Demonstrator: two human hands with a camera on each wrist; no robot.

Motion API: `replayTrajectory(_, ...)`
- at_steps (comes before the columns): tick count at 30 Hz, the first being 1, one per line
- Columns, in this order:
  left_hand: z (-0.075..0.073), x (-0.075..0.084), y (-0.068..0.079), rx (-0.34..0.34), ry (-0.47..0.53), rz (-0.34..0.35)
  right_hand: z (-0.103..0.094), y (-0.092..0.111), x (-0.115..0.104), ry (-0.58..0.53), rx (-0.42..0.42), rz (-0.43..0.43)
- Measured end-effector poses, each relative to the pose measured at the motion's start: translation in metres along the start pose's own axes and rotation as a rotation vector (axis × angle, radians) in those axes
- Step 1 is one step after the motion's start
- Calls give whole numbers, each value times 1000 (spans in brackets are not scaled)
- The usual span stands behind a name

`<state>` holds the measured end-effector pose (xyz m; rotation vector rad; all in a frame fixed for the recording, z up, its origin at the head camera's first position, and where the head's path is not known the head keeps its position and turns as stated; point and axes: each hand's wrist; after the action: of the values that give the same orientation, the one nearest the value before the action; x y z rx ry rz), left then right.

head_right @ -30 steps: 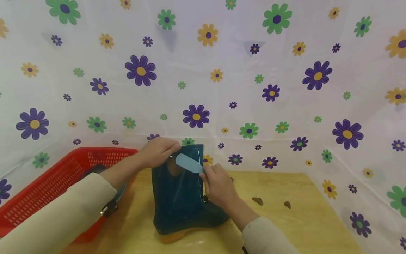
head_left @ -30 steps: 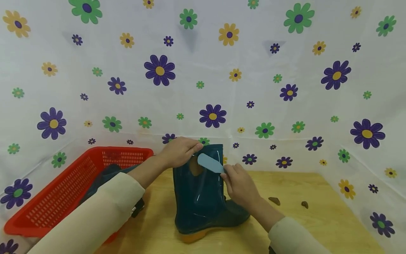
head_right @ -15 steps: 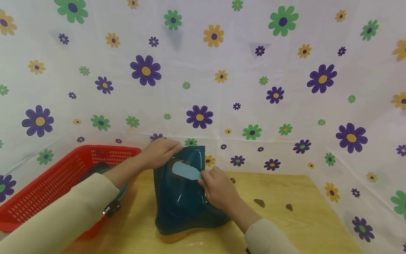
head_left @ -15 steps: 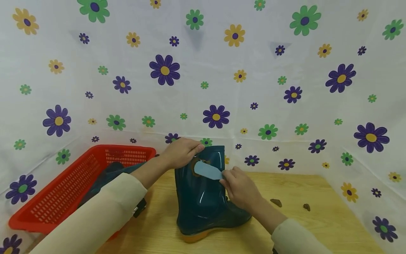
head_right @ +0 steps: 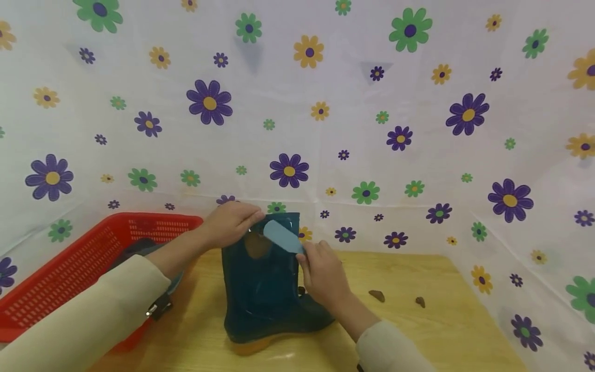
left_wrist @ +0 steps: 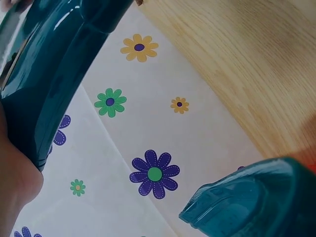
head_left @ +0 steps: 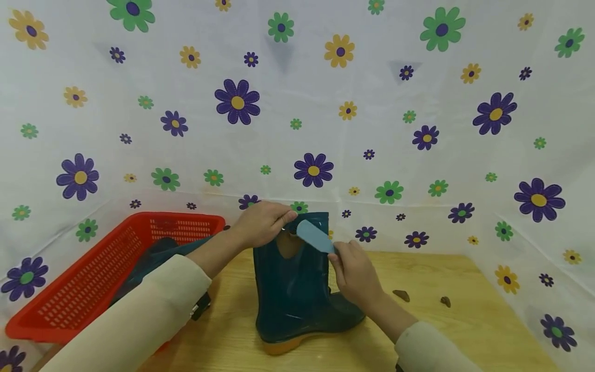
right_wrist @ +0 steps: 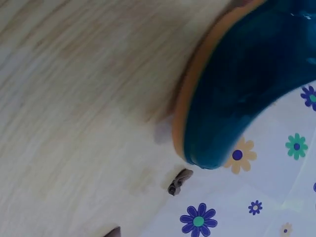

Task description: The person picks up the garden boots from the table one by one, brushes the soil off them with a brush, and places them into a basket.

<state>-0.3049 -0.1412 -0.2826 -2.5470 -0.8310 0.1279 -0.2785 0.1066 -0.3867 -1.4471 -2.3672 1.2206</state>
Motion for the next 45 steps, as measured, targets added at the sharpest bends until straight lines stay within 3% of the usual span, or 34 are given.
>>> replayTrajectory(5, -5, 1, -3, 4, -6, -6, -2, -7, 1, 38, -45, -32)
replayTrajectory(10, -8, -3, -4, 13, -8, -9, -5, -13, -1, 33, -19, -25)
replayTrajectory(21, -15, -4, -5, 34, -41, 3, -6, -24, -3, 64, -14, -97)
replayTrajectory(36, -31, -12, -9, 48, -102, 2, -9, -39, -9, 29, -32, -39)
replayTrajectory(41, -27, -10, 2, 31, -86, 7, -10, -32, -11, 20, 17, -20)
replayTrajectory(45, -19, -9, 10, 46, -108, 3, -5, -23, -11, 55, 19, -72)
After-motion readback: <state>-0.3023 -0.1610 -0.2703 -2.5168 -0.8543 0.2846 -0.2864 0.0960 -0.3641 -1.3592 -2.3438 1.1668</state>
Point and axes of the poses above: each hand's wrist, its own y-axis away from the middle knuckle, its own z-axis out of the palm, x = y × z, and after that the axes turned 15 degrees about z, right-handed
